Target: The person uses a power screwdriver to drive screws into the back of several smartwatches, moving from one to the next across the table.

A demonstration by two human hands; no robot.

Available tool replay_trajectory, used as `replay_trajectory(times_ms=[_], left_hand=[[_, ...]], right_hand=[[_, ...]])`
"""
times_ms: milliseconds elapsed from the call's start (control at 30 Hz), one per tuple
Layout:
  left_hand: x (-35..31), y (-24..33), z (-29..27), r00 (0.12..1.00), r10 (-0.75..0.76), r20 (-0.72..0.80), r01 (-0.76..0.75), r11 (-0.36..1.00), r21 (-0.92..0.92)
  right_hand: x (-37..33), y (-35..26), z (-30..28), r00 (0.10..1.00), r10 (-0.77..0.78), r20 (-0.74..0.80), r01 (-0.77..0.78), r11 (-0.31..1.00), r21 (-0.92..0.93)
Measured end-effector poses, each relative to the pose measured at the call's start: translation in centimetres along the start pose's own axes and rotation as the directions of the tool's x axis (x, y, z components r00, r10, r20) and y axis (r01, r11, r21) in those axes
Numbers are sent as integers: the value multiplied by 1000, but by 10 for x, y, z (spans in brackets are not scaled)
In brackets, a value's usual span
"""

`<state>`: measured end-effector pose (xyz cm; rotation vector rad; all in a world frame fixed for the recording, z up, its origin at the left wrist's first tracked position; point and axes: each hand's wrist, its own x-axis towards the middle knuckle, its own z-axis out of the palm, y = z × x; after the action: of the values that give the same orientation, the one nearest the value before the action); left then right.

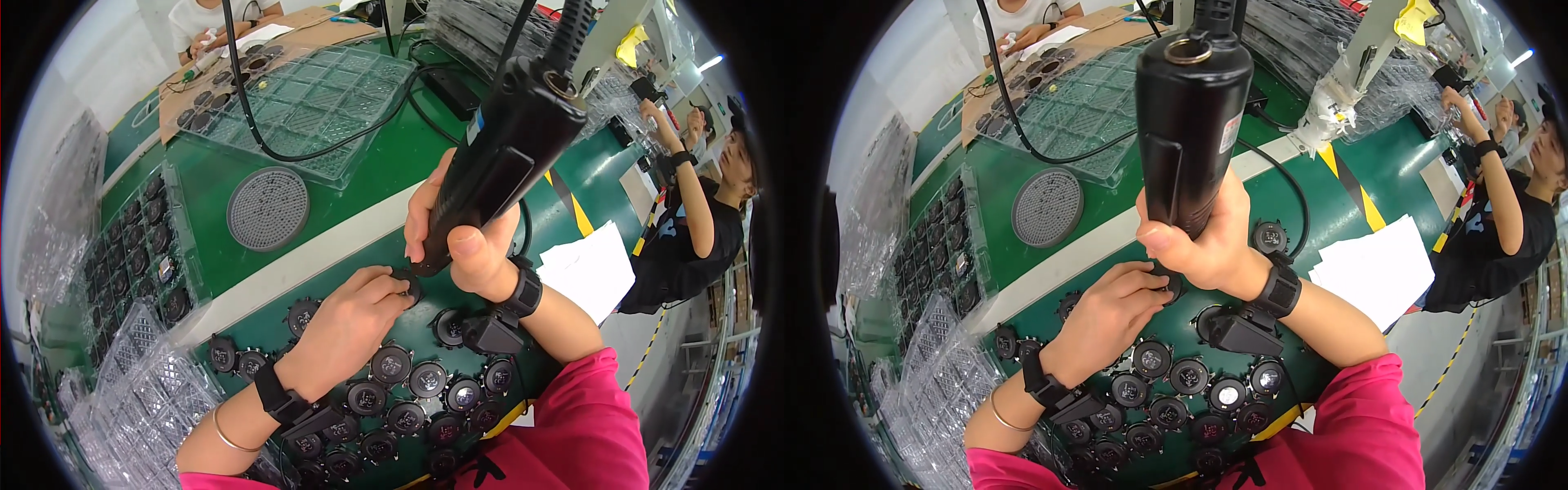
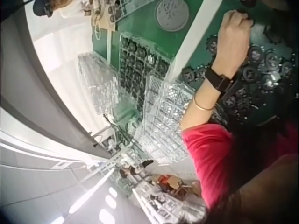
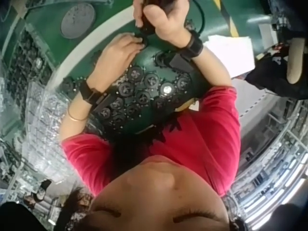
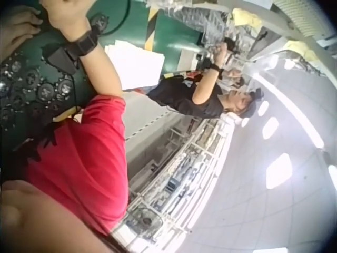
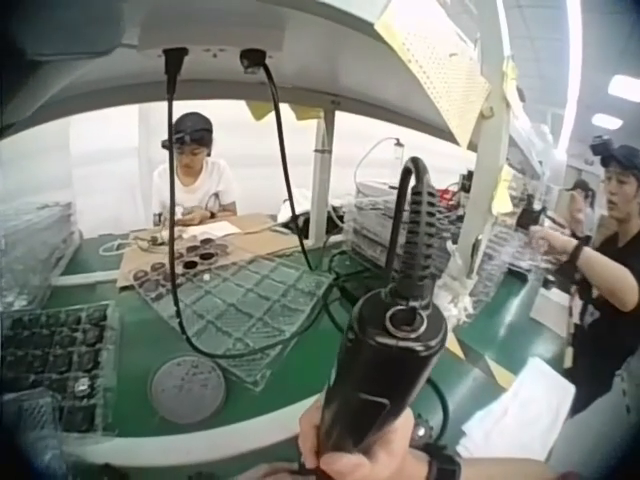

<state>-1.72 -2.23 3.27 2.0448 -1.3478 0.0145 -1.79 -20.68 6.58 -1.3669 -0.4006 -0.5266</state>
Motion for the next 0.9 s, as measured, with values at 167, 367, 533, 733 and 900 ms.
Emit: replay_trajectory(times_ms=[167, 367, 533, 733, 900], left_hand=[[1, 1, -1, 1000, 0, 19, 1, 1000, -24], [1, 1, -2, 1000, 8, 19, -8, 1000, -11], [1, 6, -6, 1000, 1, 20, -2, 998, 66], [-1, 1, -7, 999, -49, -4, 49, 998, 30], [-1, 0, -8, 999, -30, 18, 29, 999, 38]], right_hand=[[-4, -1, 1, 998, -17, 65, 19, 1000, -19], [-6, 0, 0, 995, -20, 99, 26, 998, -51], [-2, -11, 1, 997, 21, 77, -22, 1000, 14], [-4, -13, 2, 998, 23, 58, -25, 999, 28], [-6, -10, 2, 997, 39, 62, -40, 999, 15]])
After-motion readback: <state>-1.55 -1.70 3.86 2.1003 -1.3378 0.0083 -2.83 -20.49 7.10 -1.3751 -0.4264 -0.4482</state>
